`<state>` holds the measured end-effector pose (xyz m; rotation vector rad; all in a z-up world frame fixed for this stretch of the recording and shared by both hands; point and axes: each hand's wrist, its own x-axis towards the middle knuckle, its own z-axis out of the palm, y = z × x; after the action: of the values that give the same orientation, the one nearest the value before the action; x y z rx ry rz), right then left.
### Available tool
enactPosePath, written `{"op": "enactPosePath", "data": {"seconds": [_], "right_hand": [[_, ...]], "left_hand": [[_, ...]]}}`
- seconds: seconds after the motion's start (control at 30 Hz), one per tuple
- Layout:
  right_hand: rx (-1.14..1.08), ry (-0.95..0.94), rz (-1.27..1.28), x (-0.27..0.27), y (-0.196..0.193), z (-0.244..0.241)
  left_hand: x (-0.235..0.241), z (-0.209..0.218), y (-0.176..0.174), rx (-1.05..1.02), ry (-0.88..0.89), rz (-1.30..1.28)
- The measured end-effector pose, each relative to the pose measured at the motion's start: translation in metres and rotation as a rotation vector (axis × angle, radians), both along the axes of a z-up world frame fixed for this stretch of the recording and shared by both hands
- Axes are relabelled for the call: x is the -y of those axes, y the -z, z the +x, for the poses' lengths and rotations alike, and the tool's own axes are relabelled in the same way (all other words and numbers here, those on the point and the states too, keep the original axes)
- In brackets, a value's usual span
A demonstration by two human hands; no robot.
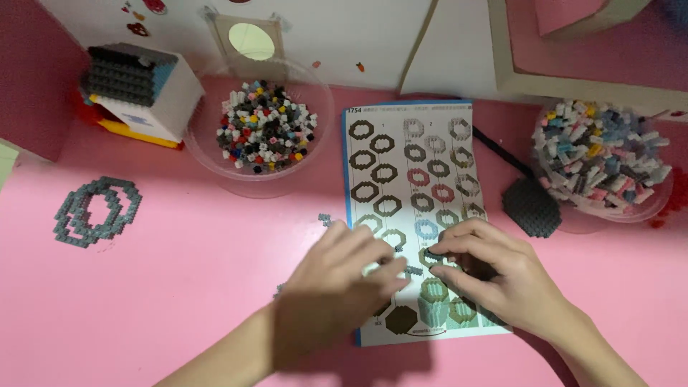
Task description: Assembling a miniature building block model using a pattern guide.
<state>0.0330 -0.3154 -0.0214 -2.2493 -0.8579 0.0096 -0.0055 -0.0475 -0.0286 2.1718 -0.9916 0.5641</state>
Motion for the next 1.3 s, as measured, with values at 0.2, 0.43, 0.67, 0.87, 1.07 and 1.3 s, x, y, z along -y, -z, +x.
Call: {"op": "enactPosePath", "data": {"seconds": [0.2, 0.43, 0.67, 0.87, 1.07, 1.3], "right_hand": [[0.069, -0.022, -0.022, -0.001, 0.003, -0.002], [0.263, -0.084, -0.093, -0.001, 0.002, 0.0], [0.15, -0.084, -0.064, 0.001, 0.004, -0.004], [0.078, -0.02, -0.03, -0.01, 0.002, -0.012], [-0.012, 0.049, 0.054, -0.024, 0.004, -0.019], [0.004, 0.037, 0.026, -0.024, 0.008, -0.019]], "left_hand": [[0.012, -0.004, 0.001, 0.117, -0.13, 0.356], [0.005, -0.005, 0.004, -0.006, -0.036, 0.162], [0.0, -0.001, 0.016, -0.08, -0.02, 0.009], [-0.001, 0.0, 0.017, -0.047, -0.03, 0.016], [-0.001, 0.002, 0.021, -0.04, -0.042, 0.025], [0.002, 0.002, 0.028, 0.031, -0.096, 0.029]]}}
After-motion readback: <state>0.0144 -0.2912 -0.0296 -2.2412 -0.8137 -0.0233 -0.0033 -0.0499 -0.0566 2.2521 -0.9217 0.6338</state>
